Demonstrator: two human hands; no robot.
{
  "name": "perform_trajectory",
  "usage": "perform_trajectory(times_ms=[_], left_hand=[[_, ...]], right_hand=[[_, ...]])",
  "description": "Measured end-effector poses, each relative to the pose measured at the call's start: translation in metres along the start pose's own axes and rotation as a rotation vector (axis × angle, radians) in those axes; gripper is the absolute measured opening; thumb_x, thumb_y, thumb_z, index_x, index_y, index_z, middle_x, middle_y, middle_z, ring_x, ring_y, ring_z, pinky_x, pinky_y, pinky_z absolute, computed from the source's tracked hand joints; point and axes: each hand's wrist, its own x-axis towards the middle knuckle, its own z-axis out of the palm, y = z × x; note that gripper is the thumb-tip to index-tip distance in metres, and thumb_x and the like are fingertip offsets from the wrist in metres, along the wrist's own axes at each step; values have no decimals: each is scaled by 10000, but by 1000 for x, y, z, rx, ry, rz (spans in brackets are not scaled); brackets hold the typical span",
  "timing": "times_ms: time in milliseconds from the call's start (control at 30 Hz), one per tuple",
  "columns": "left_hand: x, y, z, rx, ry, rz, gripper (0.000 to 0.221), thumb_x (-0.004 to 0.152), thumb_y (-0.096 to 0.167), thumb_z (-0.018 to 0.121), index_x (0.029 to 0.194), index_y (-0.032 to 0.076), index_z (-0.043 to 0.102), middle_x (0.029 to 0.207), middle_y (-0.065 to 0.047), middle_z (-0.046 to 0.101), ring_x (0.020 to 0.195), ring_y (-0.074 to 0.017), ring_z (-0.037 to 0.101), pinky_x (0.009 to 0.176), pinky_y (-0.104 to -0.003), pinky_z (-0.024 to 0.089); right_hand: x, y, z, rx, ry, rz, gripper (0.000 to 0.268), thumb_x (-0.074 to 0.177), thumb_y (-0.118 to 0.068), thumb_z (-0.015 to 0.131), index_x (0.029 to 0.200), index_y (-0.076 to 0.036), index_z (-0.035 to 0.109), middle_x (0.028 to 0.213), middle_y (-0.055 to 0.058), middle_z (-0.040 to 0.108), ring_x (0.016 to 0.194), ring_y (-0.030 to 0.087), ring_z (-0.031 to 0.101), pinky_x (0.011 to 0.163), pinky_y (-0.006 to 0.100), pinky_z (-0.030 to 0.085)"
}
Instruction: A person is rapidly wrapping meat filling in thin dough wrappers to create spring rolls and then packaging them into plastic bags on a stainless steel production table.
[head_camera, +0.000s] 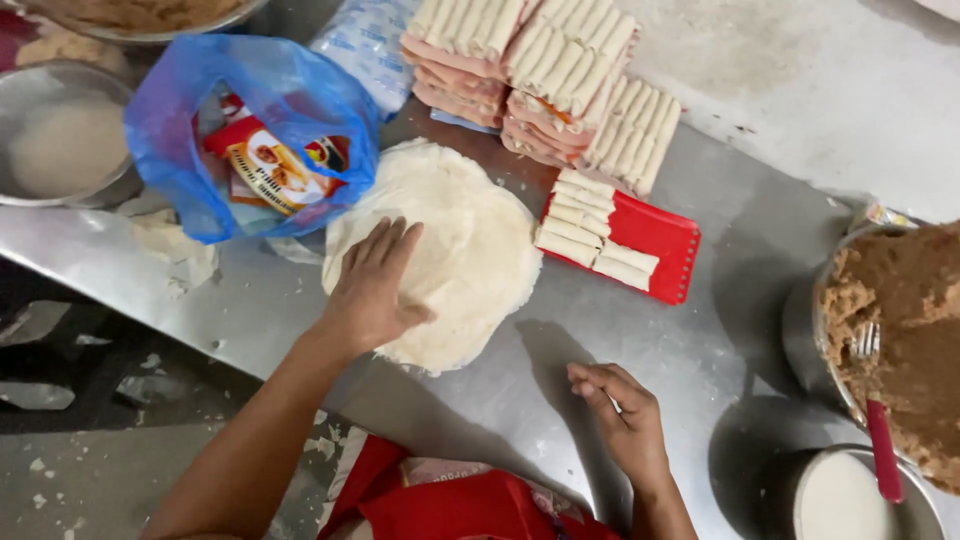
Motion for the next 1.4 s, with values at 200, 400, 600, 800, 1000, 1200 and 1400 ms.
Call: perform_trajectory(times_ms=[200, 400, 600, 800, 1000, 1200, 1400], left_hand=[[4, -60, 50, 165, 299, 271, 716, 878, 269, 707, 1539, 187, 445, 1628, -74, 419, 1540, -293, 302, 1169, -450, 264], [-18, -11, -77, -487, -195, -51, 516, 1014, 372, 432, 1526, 316, 461, 1680, 7, 325, 1564, -222, 255, 1243, -503, 171], [-31, -35, -94, -1220, 93, -186, 448, 978, 381, 552, 1216, 31, 699, 1106, -78, 758, 941, -207, 719, 734, -350, 535], [-30, 28, 9, -1386, -132, -233, 338, 930, 252, 662, 1178, 36, 739, 1090, -139, 798, 932, -237, 769, 858, -369, 632], [-44, 143, 74, -1352, -827, 13, 532, 915, 487, 642, 1207, 47, 699, 1053, -69, 717, 901, -165, 668, 745, -255, 508], [-50, 155, 39, -766, -746, 195, 354, 951, 441, 638, 1029, 120, 766, 901, -19, 741, 743, -134, 639, 664, -269, 465], [-47, 95, 98, -518, 144, 608, 309, 994, 310, 635, 1209, 106, 721, 1185, -66, 676, 1143, -276, 629, 991, -451, 452]], right_hand=[[-4, 6, 2, 128, 37, 26, 218, 959, -112, 649, 1121, -66, 788, 1045, 90, 769, 904, 172, 736, 903, 278, 590], [-8, 7, -4, 206, 74, 78, 240, 954, -71, 643, 1147, -27, 779, 1044, 117, 760, 888, 195, 739, 883, 294, 603], [-5, -7, 1, 67, 88, -29, 357, 899, -193, 714, 1231, -63, 740, 1128, 65, 749, 1035, 163, 668, 955, 292, 520], [19, -29, 20, 601, 63, -43, 1347, 649, -637, 827, 1654, -200, 45, 1623, 149, 320, 1401, 262, 425, 1111, 418, 356], [-19, -72, 7, 942, -176, -85, 1262, 797, -303, 972, 1631, -170, 36, 1425, 246, 509, 1254, 364, 592, 1015, 521, 539], [-97, 7, -38, 18, 702, 64, 523, 720, -120, 847, 1206, -66, 662, 1270, 111, 654, 1196, 243, 622, 1134, 380, 485], [-148, -41, -74, -301, 962, 282, 718, 762, -362, 752, 1372, -18, 595, 1306, 160, 644, 1104, 276, 649, 939, 360, 520]])
